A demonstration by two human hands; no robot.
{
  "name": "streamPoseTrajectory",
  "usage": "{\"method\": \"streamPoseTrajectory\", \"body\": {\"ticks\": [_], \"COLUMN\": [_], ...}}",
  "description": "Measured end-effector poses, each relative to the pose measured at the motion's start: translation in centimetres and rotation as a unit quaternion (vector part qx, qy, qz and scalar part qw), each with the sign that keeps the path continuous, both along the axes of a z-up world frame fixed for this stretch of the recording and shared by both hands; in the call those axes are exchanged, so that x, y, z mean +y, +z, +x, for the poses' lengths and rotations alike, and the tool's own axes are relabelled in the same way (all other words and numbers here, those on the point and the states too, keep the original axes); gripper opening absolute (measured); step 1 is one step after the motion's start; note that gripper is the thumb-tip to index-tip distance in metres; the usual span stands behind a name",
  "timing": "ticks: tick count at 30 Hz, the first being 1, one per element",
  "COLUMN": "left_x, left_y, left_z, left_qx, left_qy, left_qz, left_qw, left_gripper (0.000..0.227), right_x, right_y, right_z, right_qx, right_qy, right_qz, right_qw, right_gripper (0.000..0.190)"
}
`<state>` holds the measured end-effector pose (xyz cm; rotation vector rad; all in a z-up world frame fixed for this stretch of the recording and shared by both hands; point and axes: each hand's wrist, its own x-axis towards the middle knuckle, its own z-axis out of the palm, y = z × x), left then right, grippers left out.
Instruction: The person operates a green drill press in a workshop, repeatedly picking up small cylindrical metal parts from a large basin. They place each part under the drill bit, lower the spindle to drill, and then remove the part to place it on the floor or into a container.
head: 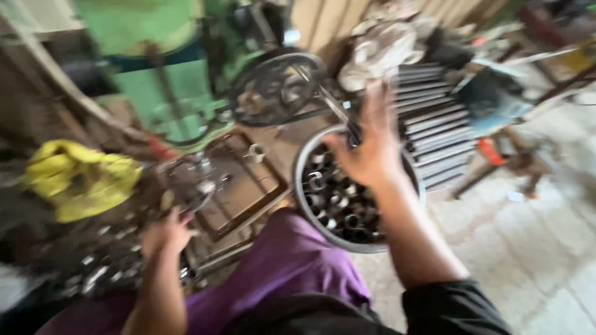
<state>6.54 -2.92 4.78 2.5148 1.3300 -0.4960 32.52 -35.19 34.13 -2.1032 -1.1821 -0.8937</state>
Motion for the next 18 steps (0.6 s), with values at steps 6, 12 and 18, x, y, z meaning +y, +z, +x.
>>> {"method": "streamPoseTrajectory", "body": {"ticks": [6,12,18], "left_x": [0.1,0.1,1.2], "left_y": [-1.8,-1.5,-1.4], "left_z": [-0.4,-0.7,-4.2], "left_qx": [-0.051,-0.056,-0.073], "left_qy": [0.003,0.009,0.042], "left_qz": [0.054,0.028,-0.004], "left_qw": [0.997,0.998,0.996], "left_gripper": [0.042,0.042,0.046], "right_x": [-3.8,-8.5,-10.2], "right_y": [-3.5,-15.9,-25.1], "right_z": [-0.2,5.6,4.4], "right_qx": [0.093,0.422,0.362], "right_qy": [0.171,-0.084,-0.112], "right_qz": [0.142,0.156,-0.292], "right_qw": [0.971,0.889,0.878], "right_gripper": [0.087,0.047,0.065]}}
